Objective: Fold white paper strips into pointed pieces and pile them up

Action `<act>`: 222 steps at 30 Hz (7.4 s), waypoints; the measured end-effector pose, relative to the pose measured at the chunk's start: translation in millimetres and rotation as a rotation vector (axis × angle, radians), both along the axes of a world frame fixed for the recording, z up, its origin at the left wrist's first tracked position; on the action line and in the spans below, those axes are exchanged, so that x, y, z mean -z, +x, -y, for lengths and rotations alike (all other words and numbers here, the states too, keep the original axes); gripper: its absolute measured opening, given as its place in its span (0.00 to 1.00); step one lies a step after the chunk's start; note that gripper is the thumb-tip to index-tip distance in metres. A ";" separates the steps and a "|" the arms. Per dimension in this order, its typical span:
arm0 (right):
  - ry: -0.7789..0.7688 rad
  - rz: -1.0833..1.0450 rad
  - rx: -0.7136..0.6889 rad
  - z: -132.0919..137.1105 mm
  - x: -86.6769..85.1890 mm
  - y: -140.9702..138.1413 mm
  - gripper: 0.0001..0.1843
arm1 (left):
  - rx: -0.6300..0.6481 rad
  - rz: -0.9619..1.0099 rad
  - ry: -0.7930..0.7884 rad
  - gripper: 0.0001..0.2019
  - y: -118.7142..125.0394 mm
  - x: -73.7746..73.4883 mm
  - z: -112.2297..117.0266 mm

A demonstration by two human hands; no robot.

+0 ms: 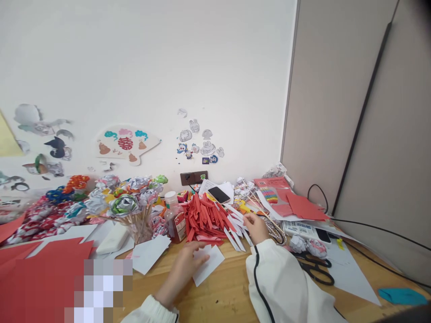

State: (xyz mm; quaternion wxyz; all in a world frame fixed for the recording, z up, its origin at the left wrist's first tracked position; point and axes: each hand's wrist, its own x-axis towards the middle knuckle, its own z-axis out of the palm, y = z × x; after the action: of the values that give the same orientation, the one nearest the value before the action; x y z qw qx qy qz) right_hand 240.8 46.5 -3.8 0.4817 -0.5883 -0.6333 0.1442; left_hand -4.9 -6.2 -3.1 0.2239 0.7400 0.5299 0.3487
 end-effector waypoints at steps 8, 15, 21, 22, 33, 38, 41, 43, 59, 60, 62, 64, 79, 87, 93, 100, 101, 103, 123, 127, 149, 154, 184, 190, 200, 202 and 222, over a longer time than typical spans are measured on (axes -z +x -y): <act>-0.051 0.255 0.153 -1.3 -0.4 11.0 0.14 | -0.001 -0.293 -0.026 0.23 17.5 9.3 9.0; 0.042 0.194 -0.033 6.4 -2.6 -10.9 0.10 | -0.041 -0.198 0.057 0.04 18.6 4.0 8.6; 0.032 0.097 -0.708 20.5 2.6 -38.2 0.20 | -0.028 0.177 -0.050 0.09 16.1 -4.0 5.3; 0.041 0.100 -0.739 22.5 2.9 -41.4 0.18 | -0.007 0.233 -0.082 0.10 15.9 -4.0 4.5; 0.344 0.433 -0.684 29.4 7.4 -53.2 0.03 | 0.048 0.139 -0.067 0.12 20.5 1.0 6.0; 0.347 0.365 -0.621 34.0 5.5 -58.4 0.02 | 0.060 0.107 -0.105 0.16 29.2 -3.1 12.0; 0.311 0.306 -0.614 35.1 5.3 -59.7 0.03 | 0.135 0.164 -0.174 0.16 31.6 -2.7 13.4; 0.273 0.250 -0.634 35.2 5.8 -59.9 0.05 | 0.179 0.196 -0.187 0.13 31.2 -0.1 12.0; -0.232 -0.226 -0.556 20.0 26.3 -60.8 0.10 | 0.082 0.184 -0.249 0.17 31.8 -3.3 15.6; -0.241 -0.229 -0.540 19.6 27.0 -60.6 0.10 | 0.080 0.178 -0.250 0.17 31.6 -3.6 15.8; -0.243 -0.231 -0.509 18.7 28.4 -60.3 0.10 | 0.081 0.173 -0.252 0.17 31.4 -3.8 15.8; -0.241 -0.234 -0.488 17.9 29.7 -60.3 0.10 | 0.086 0.167 -0.241 0.17 31.2 -2.9 15.4; -0.237 -0.305 -0.431 21.5 25.2 -62.5 0.11 | 0.069 0.181 -0.232 0.17 38.1 -1.6 20.1; -0.311 -0.410 -0.603 21.9 24.7 -64.9 0.14 | 0.078 0.169 -0.208 0.17 39.2 -6.8 23.7; -0.318 -0.449 -0.563 19.5 27.7 -64.5 0.15 | 0.049 0.208 -0.236 0.16 37.0 -1.0 19.2; -0.263 -0.482 -0.569 14.0 29.0 -59.3 0.16 | 0.090 0.295 -0.304 0.15 29.4 -0.9 13.3; -0.251 -0.484 -0.581 13.6 28.9 -58.7 0.16 | 0.086 0.310 -0.300 0.15 29.1 -0.8 13.0; -0.235 -0.482 -0.595 13.4 28.4 -58.2 0.17 | 0.076 0.330 -0.299 0.15 28.9 -0.4 12.9; -0.228 -0.578 -0.469 21.1 6.7 -52.9 0.20 | 0.041 0.347 -0.316 0.13 24.1 -6.8 13.3; -0.197 -0.556 -0.462 18.5 9.9 -51.2 0.20 | 0.020 0.368 -0.309 0.14 22.7 -5.2 10.7; -0.164 -0.575 -0.484 17.1 12.0 -50.3 0.17 | 0.025 0.424 -0.333 0.15 20.0 -7.0 8.0; -0.179 -0.574 -0.483 17.5 11.9 -50.2 0.18 | 0.048 0.440 -0.351 0.16 18.4 -6.2 7.2; -0.306 -0.625 -0.549 16.8 14.2 -56.1 0.24 | 0.053 0.483 -0.208 0.12 27.2 -10.7 15.2; -0.178 -0.715 -0.456 7.1 16.4 -44.1 0.23 | 0.010 0.484 -0.215 0.12 23.3 -8.2 12.3; -0.298 -0.519 -0.660 12.2 26.4 -59.1 0.18 | 0.110 0.496 -0.381 0.11 27.8 -2.1 11.9; -0.269 -0.477 -0.640 12.1 24.6 -57.0 0.16 | 0.136 0.485 -0.407 0.11 29.3 -3.3 13.3; 0.098 -0.023 -0.678 37.8 6.6 -60.8 0.17 | 0.200 0.771 -0.612 0.16 29.2 -4.0 14.3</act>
State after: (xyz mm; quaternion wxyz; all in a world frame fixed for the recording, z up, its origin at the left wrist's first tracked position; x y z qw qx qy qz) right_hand 180.0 8.8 -10.4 0.4413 -0.3189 -0.7935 0.2718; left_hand 24.2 -20.5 0.9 0.6425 0.5048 0.4133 0.4020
